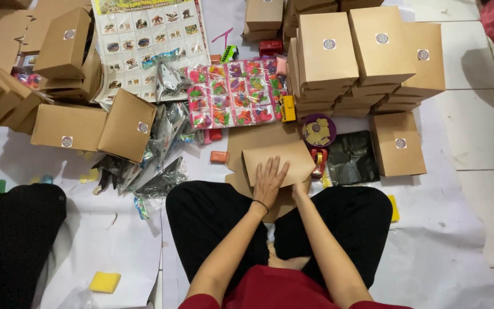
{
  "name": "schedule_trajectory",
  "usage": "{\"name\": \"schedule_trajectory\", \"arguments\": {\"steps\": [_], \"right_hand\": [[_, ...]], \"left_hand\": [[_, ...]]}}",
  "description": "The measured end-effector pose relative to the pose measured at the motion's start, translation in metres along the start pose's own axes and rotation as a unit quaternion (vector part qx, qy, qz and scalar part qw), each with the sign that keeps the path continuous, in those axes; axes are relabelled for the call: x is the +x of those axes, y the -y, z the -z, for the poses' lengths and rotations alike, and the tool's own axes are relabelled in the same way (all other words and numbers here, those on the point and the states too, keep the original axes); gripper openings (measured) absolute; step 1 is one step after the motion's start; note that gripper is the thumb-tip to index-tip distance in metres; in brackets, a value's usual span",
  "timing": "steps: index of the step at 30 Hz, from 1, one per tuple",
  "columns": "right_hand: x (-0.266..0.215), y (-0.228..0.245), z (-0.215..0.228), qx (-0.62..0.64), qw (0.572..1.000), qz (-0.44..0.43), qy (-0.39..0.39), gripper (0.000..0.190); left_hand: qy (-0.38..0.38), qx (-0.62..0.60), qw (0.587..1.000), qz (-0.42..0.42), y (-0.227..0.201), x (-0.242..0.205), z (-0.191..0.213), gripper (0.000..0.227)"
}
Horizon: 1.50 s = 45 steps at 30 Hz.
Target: The person packs items into a cardboard box by first placing a black bag inside, adding small objects, and then folding and taping the box shut while sitting on the floor among many other packed boxes.
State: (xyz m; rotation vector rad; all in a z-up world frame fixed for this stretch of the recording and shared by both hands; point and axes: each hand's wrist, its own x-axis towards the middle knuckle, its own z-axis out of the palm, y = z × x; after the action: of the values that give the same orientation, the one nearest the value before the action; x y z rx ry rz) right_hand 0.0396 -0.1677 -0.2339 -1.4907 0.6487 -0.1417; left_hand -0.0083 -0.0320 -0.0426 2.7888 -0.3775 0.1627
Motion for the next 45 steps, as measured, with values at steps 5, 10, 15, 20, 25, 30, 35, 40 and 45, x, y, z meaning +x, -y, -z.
{"name": "schedule_trajectory", "arguments": {"steps": [5, 10, 15, 20, 25, 30, 35, 40, 45], "right_hand": [[-0.029, 0.077, 0.032, -0.079, 0.98, -0.136, 0.12, 0.061], [-0.049, 0.11, 0.067, 0.027, 0.968, -0.196, 0.156, 0.068], [-0.06, 0.152, 0.057, -0.047, 0.992, -0.095, 0.07, 0.043], [-0.03, 0.118, 0.056, -0.154, 0.986, -0.027, 0.064, 0.046], [-0.027, 0.129, 0.054, -0.102, 0.987, -0.054, 0.109, 0.061], [-0.031, 0.13, 0.06, -0.047, 0.975, -0.133, 0.174, 0.066], [-0.03, 0.125, 0.063, -0.023, 0.971, -0.156, 0.179, 0.071], [-0.033, 0.151, 0.06, -0.013, 0.969, -0.156, 0.189, 0.064], [-0.052, 0.197, 0.055, -0.269, 0.938, 0.135, 0.17, 0.036]], "left_hand": [[-0.028, 0.044, 0.999, 0.001, 0.004, -0.005, -0.028, 0.065], [-0.067, 0.098, 0.993, -0.017, 0.009, -0.009, -0.043, 0.065], [-0.011, 0.075, 0.997, -0.001, 0.014, -0.01, -0.048, 0.077], [0.038, 0.061, 0.997, 0.019, 0.023, -0.01, -0.035, 0.09], [0.096, 0.053, 0.992, 0.059, 0.019, -0.013, -0.01, 0.099], [0.144, 0.043, 0.981, 0.119, 0.005, -0.013, 0.013, 0.096], [0.135, 0.079, 0.986, 0.049, -0.004, -0.001, 0.009, 0.093], [0.025, 0.013, 1.0, 0.0, 0.0, 0.015, -0.013, 0.079], [-0.073, -0.005, 0.997, 0.025, 0.001, 0.028, -0.021, 0.061]]}}
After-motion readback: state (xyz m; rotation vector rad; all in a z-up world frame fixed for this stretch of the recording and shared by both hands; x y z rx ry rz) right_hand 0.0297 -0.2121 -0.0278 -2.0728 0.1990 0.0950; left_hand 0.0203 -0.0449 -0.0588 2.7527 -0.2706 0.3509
